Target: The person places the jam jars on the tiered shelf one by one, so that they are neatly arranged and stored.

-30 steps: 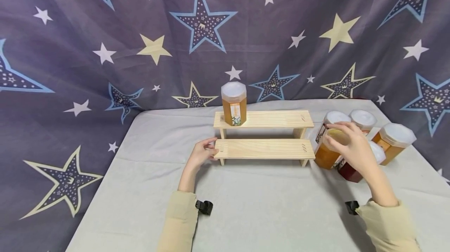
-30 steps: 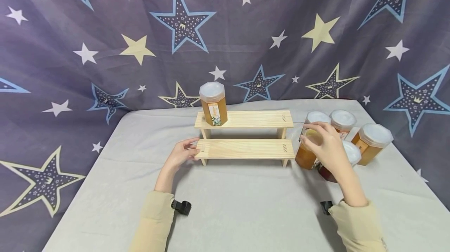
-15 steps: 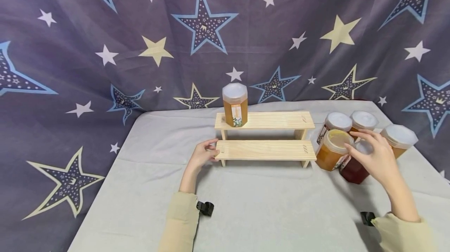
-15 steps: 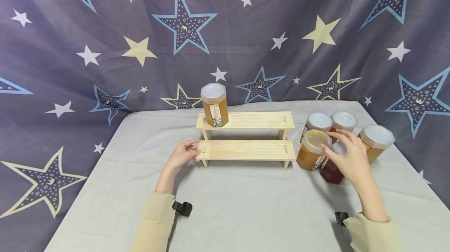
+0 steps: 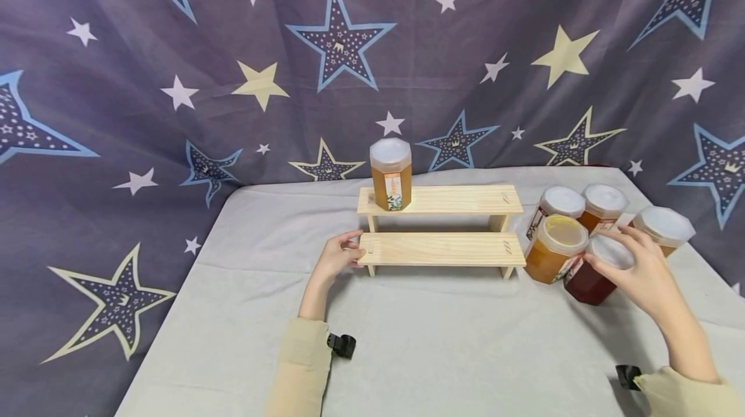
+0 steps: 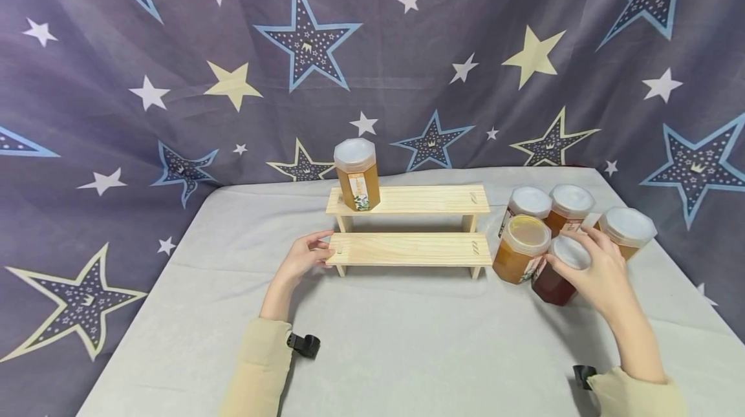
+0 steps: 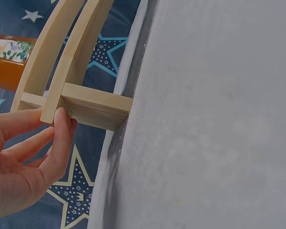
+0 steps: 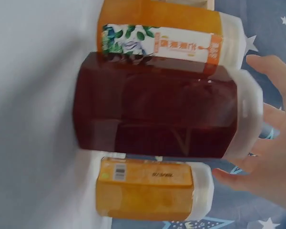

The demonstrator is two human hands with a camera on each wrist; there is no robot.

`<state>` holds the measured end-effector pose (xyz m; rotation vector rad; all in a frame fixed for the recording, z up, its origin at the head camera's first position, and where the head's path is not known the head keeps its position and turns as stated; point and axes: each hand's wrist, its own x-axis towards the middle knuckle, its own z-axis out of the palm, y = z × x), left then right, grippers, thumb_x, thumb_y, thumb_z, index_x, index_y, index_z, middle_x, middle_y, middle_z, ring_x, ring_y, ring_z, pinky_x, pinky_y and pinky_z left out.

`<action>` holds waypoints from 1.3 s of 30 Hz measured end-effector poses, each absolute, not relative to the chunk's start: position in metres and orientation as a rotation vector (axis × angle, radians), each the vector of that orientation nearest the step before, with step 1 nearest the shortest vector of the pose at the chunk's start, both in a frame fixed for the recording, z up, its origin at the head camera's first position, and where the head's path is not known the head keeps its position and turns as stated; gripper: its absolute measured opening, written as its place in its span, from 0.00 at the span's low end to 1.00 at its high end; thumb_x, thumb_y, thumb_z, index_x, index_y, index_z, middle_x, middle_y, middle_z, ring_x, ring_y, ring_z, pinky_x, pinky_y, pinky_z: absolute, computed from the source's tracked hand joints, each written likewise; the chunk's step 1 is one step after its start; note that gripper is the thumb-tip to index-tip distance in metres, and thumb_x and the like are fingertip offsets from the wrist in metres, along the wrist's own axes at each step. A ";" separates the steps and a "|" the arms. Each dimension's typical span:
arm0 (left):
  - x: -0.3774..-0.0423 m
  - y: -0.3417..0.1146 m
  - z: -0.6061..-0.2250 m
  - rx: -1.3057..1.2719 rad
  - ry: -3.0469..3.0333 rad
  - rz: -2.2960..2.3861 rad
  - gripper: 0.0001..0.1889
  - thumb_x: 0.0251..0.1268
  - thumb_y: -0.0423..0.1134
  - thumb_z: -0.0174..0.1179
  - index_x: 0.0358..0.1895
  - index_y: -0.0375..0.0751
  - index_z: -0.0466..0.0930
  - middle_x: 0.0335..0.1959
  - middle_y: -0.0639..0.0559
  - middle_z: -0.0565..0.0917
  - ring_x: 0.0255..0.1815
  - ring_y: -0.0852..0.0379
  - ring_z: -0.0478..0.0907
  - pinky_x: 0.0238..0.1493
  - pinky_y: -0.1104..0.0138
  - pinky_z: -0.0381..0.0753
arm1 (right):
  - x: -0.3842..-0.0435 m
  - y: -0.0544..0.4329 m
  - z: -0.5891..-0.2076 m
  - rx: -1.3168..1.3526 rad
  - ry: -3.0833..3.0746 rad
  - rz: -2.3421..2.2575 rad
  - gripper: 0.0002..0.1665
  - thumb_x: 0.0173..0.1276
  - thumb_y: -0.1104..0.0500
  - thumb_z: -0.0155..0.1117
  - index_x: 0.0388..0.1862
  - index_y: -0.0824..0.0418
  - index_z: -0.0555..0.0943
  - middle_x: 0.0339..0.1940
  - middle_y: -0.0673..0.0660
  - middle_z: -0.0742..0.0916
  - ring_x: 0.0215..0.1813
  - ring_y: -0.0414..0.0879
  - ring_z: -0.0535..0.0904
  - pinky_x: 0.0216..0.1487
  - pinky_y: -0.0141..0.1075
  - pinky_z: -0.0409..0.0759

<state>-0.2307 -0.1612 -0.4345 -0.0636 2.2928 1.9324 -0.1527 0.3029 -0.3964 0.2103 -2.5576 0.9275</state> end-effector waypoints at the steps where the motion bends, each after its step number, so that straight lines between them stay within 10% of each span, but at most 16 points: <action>1: -0.231 -0.162 -0.435 -0.057 2.286 1.935 0.26 0.50 0.19 0.54 0.57 0.24 0.65 0.32 0.40 0.71 0.20 0.61 0.71 0.28 0.62 0.85 | -0.152 0.304 -0.398 0.201 -2.557 0.927 0.27 0.53 0.58 0.64 0.50 0.71 0.72 0.55 0.78 0.66 0.59 0.72 0.55 0.59 0.68 0.49; 16: -0.230 -0.160 -0.436 -0.076 2.326 1.929 0.25 0.49 0.19 0.54 0.56 0.26 0.68 0.30 0.44 0.71 0.19 0.61 0.71 0.26 0.65 0.85 | -0.150 0.309 -0.411 0.091 -2.582 0.929 0.31 0.52 0.60 0.65 0.54 0.71 0.68 0.49 0.75 0.66 0.47 0.69 0.61 0.38 0.61 0.63; 30: -0.230 -0.161 -0.435 -0.077 2.331 1.923 0.25 0.49 0.19 0.55 0.56 0.26 0.68 0.29 0.45 0.71 0.19 0.61 0.71 0.25 0.65 0.85 | -0.150 0.306 -0.415 0.018 -2.528 0.951 0.33 0.48 0.61 0.69 0.53 0.71 0.70 0.48 0.74 0.69 0.49 0.66 0.61 0.38 0.57 0.62; 39: -0.230 -0.161 -0.435 -0.115 2.314 1.940 0.26 0.48 0.19 0.55 0.56 0.28 0.68 0.29 0.44 0.71 0.20 0.60 0.71 0.26 0.65 0.85 | -0.150 0.297 -0.418 -0.093 -2.437 0.899 0.32 0.41 0.62 0.73 0.48 0.69 0.75 0.43 0.66 0.73 0.42 0.41 0.61 0.33 0.42 0.62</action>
